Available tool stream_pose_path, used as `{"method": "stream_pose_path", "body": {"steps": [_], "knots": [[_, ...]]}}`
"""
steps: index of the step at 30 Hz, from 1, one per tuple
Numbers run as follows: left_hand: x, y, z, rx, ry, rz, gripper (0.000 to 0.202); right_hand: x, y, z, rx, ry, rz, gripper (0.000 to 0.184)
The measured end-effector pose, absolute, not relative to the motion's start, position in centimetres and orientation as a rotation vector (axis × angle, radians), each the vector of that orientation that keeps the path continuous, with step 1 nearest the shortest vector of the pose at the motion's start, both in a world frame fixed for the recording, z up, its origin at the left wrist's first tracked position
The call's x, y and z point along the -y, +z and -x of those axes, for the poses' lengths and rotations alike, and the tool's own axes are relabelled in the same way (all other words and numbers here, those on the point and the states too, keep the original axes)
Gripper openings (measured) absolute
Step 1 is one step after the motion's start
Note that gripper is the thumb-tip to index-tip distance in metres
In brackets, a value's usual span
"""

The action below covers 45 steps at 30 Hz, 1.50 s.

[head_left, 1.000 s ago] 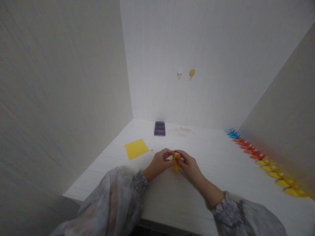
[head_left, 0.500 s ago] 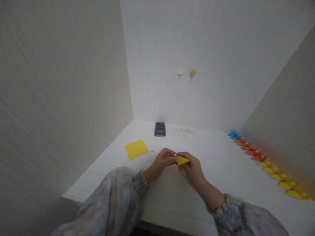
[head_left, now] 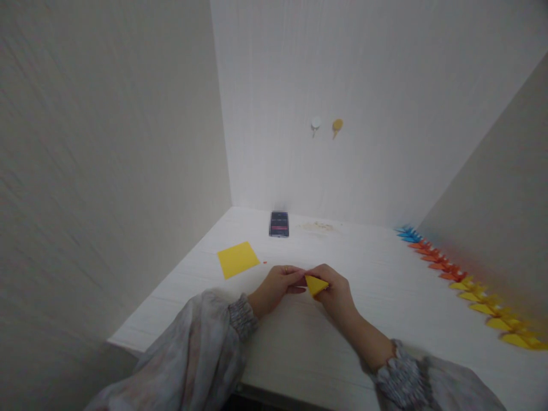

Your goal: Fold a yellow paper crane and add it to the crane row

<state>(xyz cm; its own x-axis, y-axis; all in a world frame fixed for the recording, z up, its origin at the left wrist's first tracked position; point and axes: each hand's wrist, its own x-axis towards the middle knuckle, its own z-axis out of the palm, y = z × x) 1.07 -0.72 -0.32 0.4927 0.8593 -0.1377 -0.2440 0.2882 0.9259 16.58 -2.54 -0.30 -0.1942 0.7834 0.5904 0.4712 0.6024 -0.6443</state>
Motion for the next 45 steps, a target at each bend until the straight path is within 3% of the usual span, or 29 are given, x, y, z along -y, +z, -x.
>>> {"method": "stream_pose_path", "body": {"steps": [14,22,28,35,45], "knots": [[0.7,-0.2,-0.9,-0.735,0.813,-0.941,0.029,2.5,-0.3,-16.6,1.805,0.491,1.061,0.016],[0.5,0.0,-0.8,-0.791,0.886,-1.007,0.029,1.9,-1.1,-16.7,1.418,1.023,1.051,0.016],[0.4,0.4,-1.0,-0.858,1.04,-1.031,0.028,2.2,-0.3,-16.6,1.268,1.211,1.0,0.024],[0.5,0.0,-1.4,-0.99,1.139,-1.221,0.026,1.7,-1.2,-15.7,1.302,1.264,1.191,0.024],[0.2,-0.3,-1.2,-0.951,1.009,-1.142,0.021,1.8,-1.2,-15.7,1.352,1.171,1.249,0.02]]}}
